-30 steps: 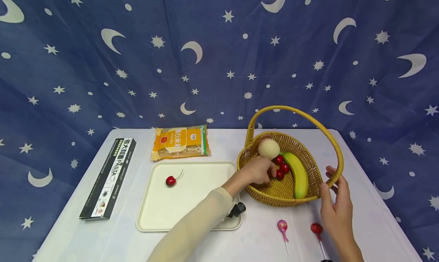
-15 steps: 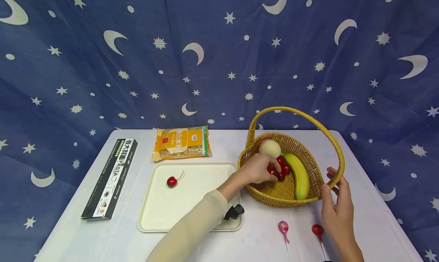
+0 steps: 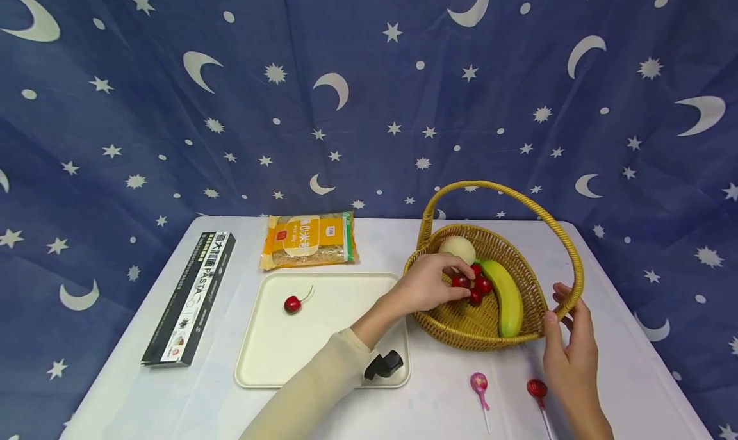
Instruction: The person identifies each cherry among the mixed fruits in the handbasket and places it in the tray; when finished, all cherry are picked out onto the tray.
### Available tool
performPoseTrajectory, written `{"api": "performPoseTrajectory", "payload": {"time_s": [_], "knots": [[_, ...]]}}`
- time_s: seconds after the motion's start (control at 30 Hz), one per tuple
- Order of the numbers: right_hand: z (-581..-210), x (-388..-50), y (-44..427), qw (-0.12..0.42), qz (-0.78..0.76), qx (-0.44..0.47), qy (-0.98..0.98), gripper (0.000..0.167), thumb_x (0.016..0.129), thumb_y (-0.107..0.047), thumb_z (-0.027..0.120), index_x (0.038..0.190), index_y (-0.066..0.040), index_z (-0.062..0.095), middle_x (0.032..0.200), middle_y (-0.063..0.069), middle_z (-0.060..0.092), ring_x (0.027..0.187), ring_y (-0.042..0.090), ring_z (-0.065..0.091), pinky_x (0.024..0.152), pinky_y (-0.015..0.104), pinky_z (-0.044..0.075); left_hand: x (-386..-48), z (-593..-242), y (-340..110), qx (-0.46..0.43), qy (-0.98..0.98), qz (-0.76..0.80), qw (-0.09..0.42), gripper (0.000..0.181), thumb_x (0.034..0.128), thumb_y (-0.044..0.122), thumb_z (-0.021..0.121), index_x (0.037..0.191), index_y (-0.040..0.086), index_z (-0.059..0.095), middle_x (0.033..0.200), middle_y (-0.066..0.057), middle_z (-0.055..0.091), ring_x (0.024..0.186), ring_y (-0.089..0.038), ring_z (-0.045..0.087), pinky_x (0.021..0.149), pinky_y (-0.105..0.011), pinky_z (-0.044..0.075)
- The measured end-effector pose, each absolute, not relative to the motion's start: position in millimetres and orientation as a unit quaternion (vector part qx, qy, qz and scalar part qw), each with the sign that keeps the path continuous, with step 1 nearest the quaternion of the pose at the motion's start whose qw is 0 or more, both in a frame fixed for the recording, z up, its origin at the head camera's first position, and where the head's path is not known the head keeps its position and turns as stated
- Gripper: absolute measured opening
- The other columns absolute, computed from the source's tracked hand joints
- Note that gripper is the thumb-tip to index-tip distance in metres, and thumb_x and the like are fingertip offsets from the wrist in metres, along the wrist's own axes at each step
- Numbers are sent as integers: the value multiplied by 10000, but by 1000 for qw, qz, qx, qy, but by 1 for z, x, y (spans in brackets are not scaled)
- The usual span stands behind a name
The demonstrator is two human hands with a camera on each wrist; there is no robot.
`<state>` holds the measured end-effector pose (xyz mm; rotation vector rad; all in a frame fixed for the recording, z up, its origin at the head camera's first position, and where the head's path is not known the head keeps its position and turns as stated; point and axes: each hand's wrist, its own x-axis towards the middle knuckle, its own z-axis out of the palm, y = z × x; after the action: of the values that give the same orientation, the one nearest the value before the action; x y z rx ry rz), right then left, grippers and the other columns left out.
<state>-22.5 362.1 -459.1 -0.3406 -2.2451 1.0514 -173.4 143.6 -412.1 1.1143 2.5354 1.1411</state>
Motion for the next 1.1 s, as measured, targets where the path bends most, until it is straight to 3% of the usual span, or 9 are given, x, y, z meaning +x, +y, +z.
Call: {"api": "performPoseTrajectory", "payload": {"time_s": [0.23, 0.43, 0.6, 0.77, 0.93, 1.1], "knots": [[-459, -22, 363, 312, 399, -136, -851, 505, 1126, -121, 471, 1610, -254, 417, 1572, -107, 536, 1336, -137, 438, 1078, 11, 323, -167, -406, 128, 361, 830, 420, 62, 220, 951, 271, 822, 1167, 273, 780, 1246, 123, 754, 1105, -21, 643, 938, -135, 471], [-459, -22, 362, 313, 401, -131, -851, 503, 1125, -112, 469, 1610, -234, 418, 1572, -102, 540, 1335, -134, 444, 1075, 17, 330, -160, -400, 109, 359, 805, 469, 54, 226, 947, 209, 822, 1169, 207, 777, 1261, 87, 742, 1051, -1, 607, 855, -90, 490], [-457, -23, 361, 307, 401, -139, -852, 502, 1129, -134, 463, 1611, -264, 411, 1584, -92, 537, 1349, -128, 450, 1090, 29, 333, -160, -399, 92, 349, 795, 494, 56, 249, 941, 163, 825, 1184, 157, 773, 1218, 33, 750, 1109, -10, 650, 841, -65, 529], [-457, -23, 361, 300, 403, -147, -852, 504, 1129, -143, 464, 1610, -284, 410, 1592, -99, 531, 1359, -132, 447, 1102, 26, 328, -164, -403, 75, 331, 781, 525, 63, 245, 941, 117, 819, 1180, 116, 765, 1181, -6, 736, 1092, -35, 676, 841, -96, 581], [-459, -23, 362, 309, 408, -132, -849, 499, 1126, -115, 462, 1608, -235, 420, 1574, -131, 535, 1352, -124, 452, 1084, 0, 328, -166, -405, 55, 318, 767, 554, 59, 231, 940, 78, 807, 1167, 68, 764, 1168, -51, 737, 1046, -98, 701, 859, -142, 609], [-458, -23, 362, 308, 411, -133, -847, 498, 1128, -115, 456, 1611, -231, 413, 1583, -106, 532, 1352, -126, 447, 1091, 2, 322, -167, -409, 33, 290, 770, 567, 45, 227, 930, 58, 810, 1152, 92, 773, 1175, -60, 743, 1071, -157, 720, 868, -165, 619]]}}
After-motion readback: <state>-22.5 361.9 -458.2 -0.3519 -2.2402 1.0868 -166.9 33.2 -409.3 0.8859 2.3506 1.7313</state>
